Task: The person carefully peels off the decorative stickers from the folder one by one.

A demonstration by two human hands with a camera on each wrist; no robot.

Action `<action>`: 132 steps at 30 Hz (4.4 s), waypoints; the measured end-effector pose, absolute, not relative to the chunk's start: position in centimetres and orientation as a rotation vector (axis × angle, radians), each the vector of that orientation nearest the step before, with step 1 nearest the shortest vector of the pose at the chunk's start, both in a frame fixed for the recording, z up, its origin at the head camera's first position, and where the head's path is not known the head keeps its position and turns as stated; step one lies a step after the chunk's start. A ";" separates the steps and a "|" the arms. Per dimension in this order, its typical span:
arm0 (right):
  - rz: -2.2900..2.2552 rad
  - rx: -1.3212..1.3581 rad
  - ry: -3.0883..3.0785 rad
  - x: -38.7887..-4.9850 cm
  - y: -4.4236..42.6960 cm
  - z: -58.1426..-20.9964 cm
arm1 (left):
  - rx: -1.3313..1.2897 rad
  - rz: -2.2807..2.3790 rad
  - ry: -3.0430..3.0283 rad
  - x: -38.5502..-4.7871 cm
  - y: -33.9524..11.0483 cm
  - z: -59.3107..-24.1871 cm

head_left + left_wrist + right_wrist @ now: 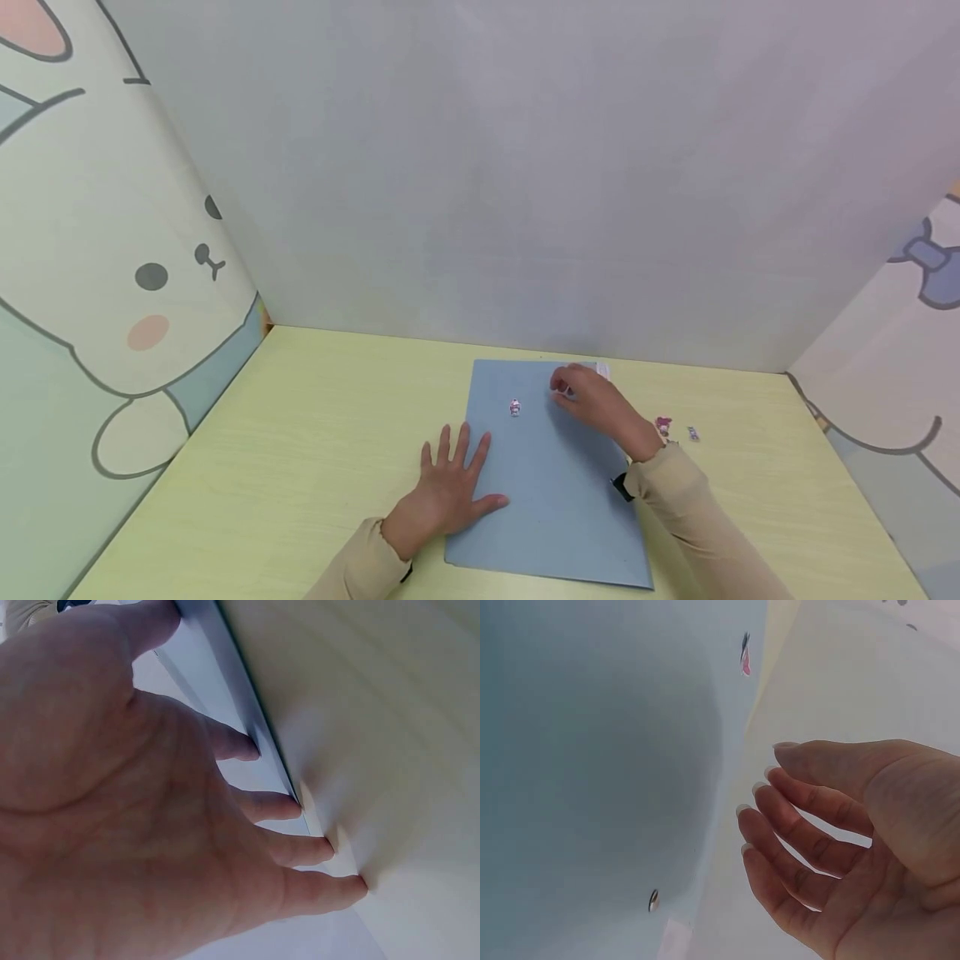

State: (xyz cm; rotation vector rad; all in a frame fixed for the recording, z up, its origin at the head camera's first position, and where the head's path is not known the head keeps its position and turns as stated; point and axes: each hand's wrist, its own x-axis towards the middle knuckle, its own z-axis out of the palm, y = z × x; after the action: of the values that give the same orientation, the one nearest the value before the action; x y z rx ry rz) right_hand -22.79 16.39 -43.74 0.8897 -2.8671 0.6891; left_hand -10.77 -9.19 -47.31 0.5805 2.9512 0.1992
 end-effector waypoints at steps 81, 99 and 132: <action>0.745 0.916 -2.931 -22.3 12.3 -45.1 | 0.539 0.145 2.899 -10.8 -9.0 -46.9; 0.826 0.902 -2.855 -21.4 16.0 -44.6 | 0.541 0.140 2.916 -10.9 -8.9 -47.0; 0.876 0.782 -2.868 -20.5 19.8 -44.6 | 0.547 0.221 2.905 -10.8 -9.0 -46.4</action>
State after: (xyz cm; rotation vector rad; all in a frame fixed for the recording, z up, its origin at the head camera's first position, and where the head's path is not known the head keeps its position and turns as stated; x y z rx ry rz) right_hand -20.48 19.84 -44.55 0.7822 -2.8678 0.8759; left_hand -10.77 -8.99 -46.43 0.5466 2.9050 0.2212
